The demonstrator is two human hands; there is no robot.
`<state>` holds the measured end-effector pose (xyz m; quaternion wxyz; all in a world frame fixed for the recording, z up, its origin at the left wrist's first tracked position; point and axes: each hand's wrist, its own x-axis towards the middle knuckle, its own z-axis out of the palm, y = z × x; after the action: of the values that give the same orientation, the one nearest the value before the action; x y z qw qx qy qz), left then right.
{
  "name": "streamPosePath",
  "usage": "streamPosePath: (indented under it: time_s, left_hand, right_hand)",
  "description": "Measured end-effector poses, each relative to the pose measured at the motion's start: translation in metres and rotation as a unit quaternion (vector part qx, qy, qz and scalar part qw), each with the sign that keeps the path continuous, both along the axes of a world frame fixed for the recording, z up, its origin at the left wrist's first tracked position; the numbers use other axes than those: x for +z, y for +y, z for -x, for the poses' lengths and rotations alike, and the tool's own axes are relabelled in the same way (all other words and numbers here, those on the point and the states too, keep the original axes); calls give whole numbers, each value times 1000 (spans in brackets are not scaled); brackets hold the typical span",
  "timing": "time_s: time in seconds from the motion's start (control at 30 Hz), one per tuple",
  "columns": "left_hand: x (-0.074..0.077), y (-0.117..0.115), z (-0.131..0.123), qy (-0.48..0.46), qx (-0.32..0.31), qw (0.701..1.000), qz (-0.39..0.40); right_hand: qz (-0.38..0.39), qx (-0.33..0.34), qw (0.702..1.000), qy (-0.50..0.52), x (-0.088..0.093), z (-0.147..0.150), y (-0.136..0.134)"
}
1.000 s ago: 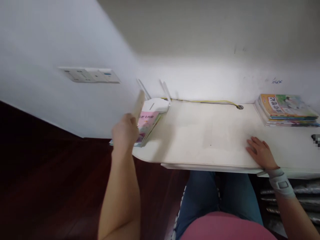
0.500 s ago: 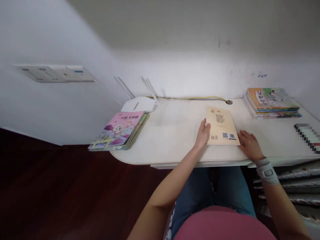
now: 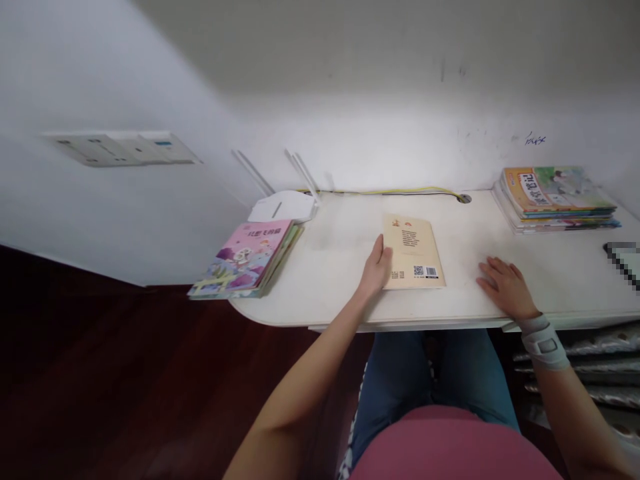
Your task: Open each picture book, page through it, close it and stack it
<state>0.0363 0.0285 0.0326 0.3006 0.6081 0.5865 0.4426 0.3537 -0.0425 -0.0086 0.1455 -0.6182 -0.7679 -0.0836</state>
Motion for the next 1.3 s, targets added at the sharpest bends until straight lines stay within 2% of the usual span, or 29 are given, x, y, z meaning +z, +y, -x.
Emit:
streamPosePath:
  time_s: [0.07, 0.13, 0.23, 0.33, 0.43, 0.57, 0.67, 0.77, 0.9, 1.03, 1.3]
  left_hand:
    - [0, -1, -6, -113, -22, 993, 31]
    - [-1, -3, -24, -222, -45, 972, 63]
    - [-5, -8, -56, -286, -98, 946, 118]
    - [-10, -8, -74, -199, -97, 966, 137]
    - [-15, -5, -74, -18, -87, 991, 97]
    - [-21, 1, -64, 161, -99, 981, 32]
    - [-24, 7, -57, 267, -76, 960, 20]
    - [-25, 18, -43, 303, -54, 951, 17]
    - [-24, 33, -11, 316, -42, 948, 12]
    - [-26, 37, 17, 329, -20, 944, 8]
    - [-31, 34, 31, 316, 15, 948, -17]
  right_hand:
    - [5, 1, 1000, -1, -1, -1, 0]
    - [6, -1, 1000, -1, -2, -2, 0]
    - [5, -2, 1000, -1, -3, -3, 1]
    - [6, -1, 1000, -1, -2, -2, 1]
    - [7, -5, 1000, -6, 1, 0, 1]
    - [13, -11, 1000, -11, 3, 2, 0]
    - [24, -15, 1000, -11, 4, 3, 0]
    - [27, -14, 999, -11, 6, 4, 0]
    - [23, -9, 1000, -10, 7, 5, 0]
    - [23, -6, 1000, -11, 6, 4, -1]
    - [22, -5, 1000, -14, 4, 2, -1]
